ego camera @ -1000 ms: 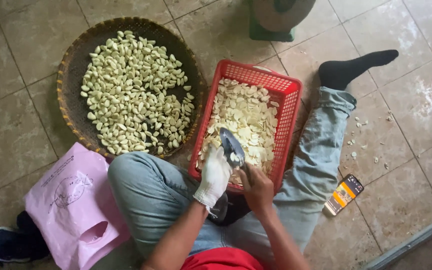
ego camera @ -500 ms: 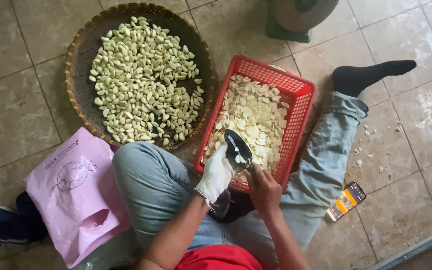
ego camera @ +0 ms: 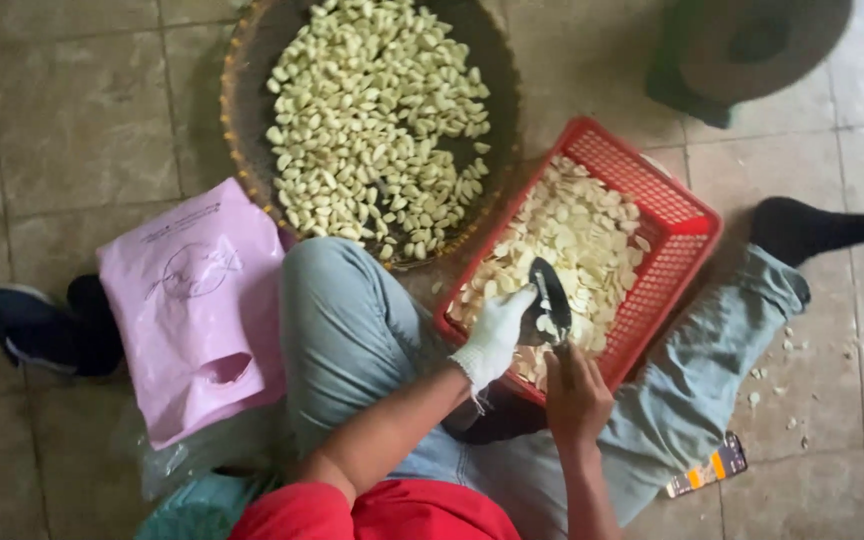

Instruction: Slicing garlic cloves into thin pieces using a handheld slicer over a red plastic basket while sitting on the floor.

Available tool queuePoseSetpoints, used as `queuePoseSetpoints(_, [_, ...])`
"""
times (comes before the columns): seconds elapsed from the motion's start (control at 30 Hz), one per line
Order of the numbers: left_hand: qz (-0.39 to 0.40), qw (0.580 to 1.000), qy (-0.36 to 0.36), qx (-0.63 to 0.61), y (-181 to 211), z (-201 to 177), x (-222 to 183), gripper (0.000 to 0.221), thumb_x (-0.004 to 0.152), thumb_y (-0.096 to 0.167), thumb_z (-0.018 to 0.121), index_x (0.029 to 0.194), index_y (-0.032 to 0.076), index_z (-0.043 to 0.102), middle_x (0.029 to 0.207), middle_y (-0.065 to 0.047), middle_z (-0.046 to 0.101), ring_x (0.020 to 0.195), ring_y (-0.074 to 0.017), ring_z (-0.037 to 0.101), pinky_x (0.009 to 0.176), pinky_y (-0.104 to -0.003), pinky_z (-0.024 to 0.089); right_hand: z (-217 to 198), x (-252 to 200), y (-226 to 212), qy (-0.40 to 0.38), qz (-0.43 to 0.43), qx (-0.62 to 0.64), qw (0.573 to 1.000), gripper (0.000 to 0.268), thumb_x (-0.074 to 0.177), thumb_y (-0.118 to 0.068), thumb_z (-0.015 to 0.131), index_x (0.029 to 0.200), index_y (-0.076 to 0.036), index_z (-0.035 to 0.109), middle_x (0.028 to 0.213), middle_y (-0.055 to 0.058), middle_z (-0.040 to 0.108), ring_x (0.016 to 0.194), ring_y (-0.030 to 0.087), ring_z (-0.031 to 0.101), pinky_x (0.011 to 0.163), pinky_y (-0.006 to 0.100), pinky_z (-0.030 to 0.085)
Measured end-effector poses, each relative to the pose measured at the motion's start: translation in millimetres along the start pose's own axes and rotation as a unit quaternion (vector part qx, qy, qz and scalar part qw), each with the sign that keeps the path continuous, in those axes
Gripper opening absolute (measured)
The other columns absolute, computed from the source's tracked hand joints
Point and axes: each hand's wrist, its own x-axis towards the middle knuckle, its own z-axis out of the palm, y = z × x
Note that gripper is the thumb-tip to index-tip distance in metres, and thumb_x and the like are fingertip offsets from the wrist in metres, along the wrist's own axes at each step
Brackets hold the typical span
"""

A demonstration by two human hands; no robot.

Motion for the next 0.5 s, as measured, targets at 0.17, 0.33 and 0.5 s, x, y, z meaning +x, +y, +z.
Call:
queuePoseSetpoints(0.17, [0.012, 0.993, -0.024, 0.114, 11.5, -4.1, -0.4, 0.030, 0.096, 0.028, 0.064, 0.093, 0.000, 0.074, 0.075, -0.001, 0.064, 0.063, -0.0083, 0.050, 0.054, -0.022, 0.039, 1.2, 6.0, -6.7, 0.017, -0.019, 0.013, 1.000, 0.035, 0.087, -0.006, 0.083, 0.120, 0.001, 0.074, 0.096, 0.013, 0.076, 0.071, 0.024, 0.070, 0.061, 0.034, 0.055])
queuePoseSetpoints(0.33, [0.007, 0.946, -0.006, 0.323, 20.2, -6.4, 8.2, 0.053, 0.085, 0.061, 0.065, 0.088, 0.009, 0.073, 0.082, -0.006, 0.072, 0.082, -0.0173, 0.069, 0.082, -0.031, 0.052, 17.4, 5.4, 16.1, 0.057, -0.032, -0.040, 0.997, 0.037, 0.085, -0.020, 0.088, 0.118, -0.009, 0.077, 0.088, 0.008, 0.074, 0.069, 0.026, 0.070, 0.063, 0.036, 0.056])
queuePoseSetpoints(0.5, [0.032, 0.853, -0.076, 0.516, 72.5, 17.9, -16.5, 0.073, 0.075, 0.078, 0.062, 0.075, 0.005, 0.072, 0.086, -0.017, 0.077, 0.109, -0.0359, 0.071, 0.098, -0.046, 0.052, 19.3, 7.5, 30.6, 0.120, -0.076, -0.069, 0.987, 0.039, 0.079, -0.023, 0.094, 0.115, -0.016, 0.079, 0.083, 0.002, 0.069, 0.071, 0.027, 0.071, 0.066, 0.037, 0.057])
